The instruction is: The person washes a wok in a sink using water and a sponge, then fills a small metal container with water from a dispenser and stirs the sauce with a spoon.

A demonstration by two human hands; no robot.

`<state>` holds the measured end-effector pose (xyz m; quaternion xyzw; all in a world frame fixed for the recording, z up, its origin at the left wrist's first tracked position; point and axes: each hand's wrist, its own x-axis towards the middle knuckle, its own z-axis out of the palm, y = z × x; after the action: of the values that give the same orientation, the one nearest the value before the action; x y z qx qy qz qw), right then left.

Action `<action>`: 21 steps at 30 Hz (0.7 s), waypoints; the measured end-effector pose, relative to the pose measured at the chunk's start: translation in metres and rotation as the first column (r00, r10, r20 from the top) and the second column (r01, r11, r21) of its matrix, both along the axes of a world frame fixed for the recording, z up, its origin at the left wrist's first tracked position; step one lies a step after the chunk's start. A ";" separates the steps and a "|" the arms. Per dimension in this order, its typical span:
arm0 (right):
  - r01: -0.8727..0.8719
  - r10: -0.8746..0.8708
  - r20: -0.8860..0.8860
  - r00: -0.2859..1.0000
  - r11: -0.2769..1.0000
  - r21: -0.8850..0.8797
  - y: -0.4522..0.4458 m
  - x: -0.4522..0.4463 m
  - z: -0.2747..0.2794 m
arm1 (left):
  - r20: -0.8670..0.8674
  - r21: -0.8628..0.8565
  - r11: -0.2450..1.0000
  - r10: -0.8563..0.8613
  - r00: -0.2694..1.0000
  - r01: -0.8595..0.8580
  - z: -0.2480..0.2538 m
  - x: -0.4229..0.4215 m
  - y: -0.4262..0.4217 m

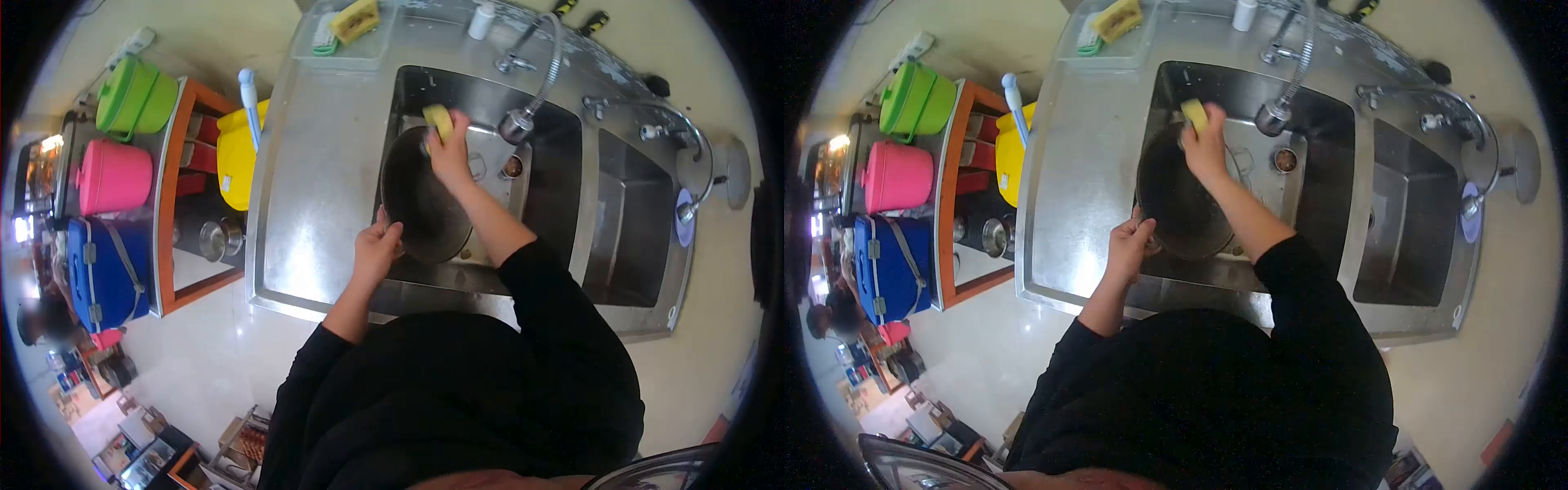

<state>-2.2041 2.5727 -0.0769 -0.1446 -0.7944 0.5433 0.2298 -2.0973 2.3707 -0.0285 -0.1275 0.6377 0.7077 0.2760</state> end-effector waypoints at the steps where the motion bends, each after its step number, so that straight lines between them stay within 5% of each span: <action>1: 0.073 -0.075 0.059 0.995 0.996 0.048 0.009 0.024 -0.030 | -0.013 -0.013 1.000 -0.005 1.000 0.005 -0.001 0.002 0.000; 5: 0.322 -0.340 0.067 0.938 0.927 0.193 0.022 0.051 -0.060 | -0.108 -0.087 0.975 -0.216 0.971 0.207 0.015 0.006 0.024; 6: 0.331 -0.335 0.031 0.942 0.939 0.094 0.014 0.052 -0.038 | -0.103 -0.145 0.950 -0.292 0.951 0.276 0.015 0.007 0.029; 8: 0.039 -0.042 -0.053 0.998 0.998 -0.050 -0.002 0.068 -0.025 | -0.108 -0.135 0.954 -0.281 0.954 0.266 0.011 0.003 0.037; 10: -0.372 0.362 -0.085 0.928 0.905 -0.206 -0.010 0.103 -0.017 | 0.010 -0.079 0.976 -0.202 0.979 0.202 0.027 -0.007 0.045; 13: -0.723 0.723 0.074 0.687 0.671 0.161 0.033 0.138 -0.043 | 0.067 0.035 0.999 -0.037 0.997 0.034 0.036 -0.012 0.044; 15: -0.635 0.583 0.255 0.772 0.683 0.361 0.079 0.139 -0.072 | 0.047 0.016 0.987 -0.162 0.986 0.161 0.022 -0.004 0.034; 17: -0.329 0.297 0.173 0.939 0.921 0.207 0.100 0.114 -0.106 | 0.041 0.001 0.968 -0.250 0.967 0.250 0.029 0.009 0.044; 20: 0.032 -0.028 -0.028 0.999 0.981 0.191 0.059 0.088 -0.035 | 0.035 -0.063 0.936 -0.344 0.938 0.346 0.021 0.013 0.054; 21: -0.108 0.117 -0.125 0.985 0.991 0.077 0.045 0.088 -0.030 | 0.021 -0.054 0.934 -0.351 0.936 0.352 0.021 0.011 0.058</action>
<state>-2.1163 2.6174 -0.1071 -0.0558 -0.8033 0.5355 0.2547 -2.0863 2.4288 -0.0074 -0.0230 0.6687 0.6278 0.3978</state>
